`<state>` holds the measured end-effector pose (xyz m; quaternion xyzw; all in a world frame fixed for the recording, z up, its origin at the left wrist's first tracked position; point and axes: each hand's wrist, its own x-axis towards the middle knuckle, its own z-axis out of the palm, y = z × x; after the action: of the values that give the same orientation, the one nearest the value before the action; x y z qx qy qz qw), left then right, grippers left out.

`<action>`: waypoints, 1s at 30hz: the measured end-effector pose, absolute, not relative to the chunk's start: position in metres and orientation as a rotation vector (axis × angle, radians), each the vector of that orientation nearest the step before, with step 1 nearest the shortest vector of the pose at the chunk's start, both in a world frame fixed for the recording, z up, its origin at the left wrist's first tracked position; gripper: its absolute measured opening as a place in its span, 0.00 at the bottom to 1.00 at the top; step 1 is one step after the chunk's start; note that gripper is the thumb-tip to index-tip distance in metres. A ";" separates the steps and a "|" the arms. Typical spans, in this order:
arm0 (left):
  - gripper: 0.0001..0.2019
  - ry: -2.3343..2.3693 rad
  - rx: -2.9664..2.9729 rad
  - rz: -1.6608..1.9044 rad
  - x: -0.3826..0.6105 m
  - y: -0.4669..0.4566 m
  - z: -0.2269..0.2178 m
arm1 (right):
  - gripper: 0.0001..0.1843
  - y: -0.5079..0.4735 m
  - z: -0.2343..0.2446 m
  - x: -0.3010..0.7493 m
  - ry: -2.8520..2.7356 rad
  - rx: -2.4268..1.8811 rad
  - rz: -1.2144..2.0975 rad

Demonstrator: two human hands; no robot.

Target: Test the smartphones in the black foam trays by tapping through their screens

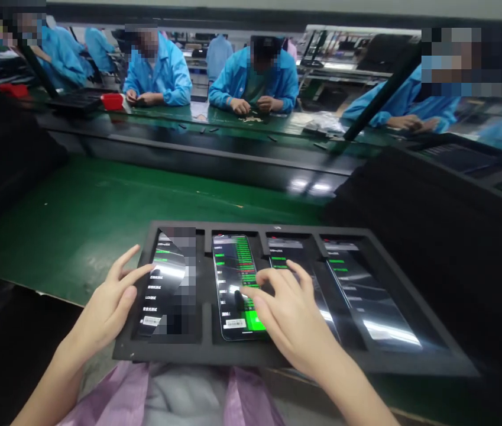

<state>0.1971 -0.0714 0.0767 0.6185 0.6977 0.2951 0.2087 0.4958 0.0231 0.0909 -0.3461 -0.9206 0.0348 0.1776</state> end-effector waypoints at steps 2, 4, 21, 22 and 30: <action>0.25 1.922 1.793 0.758 0.196 -0.070 0.078 | 0.24 0.031 0.093 0.491 -2.622 -0.981 0.078; 0.24 1.909 1.847 0.713 0.195 -0.069 0.078 | 0.24 0.037 0.094 0.485 -2.639 -0.988 0.055; 0.30 1.848 1.109 1.265 0.210 -0.074 0.057 | 0.25 0.051 0.093 0.537 -2.329 -1.445 0.095; 0.32 1.825 1.047 1.295 0.212 -0.073 0.057 | 0.25 0.050 0.092 0.539 -2.335 -1.464 0.109; 0.41 1.707 0.867 1.378 0.219 -0.073 0.052 | 0.26 0.045 0.090 0.569 -2.124 -1.610 0.005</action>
<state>0.2189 -0.0727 0.0520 0.3399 0.6689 0.5400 0.3815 0.5693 0.0452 0.0901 -0.5869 -0.7744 0.0019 0.2361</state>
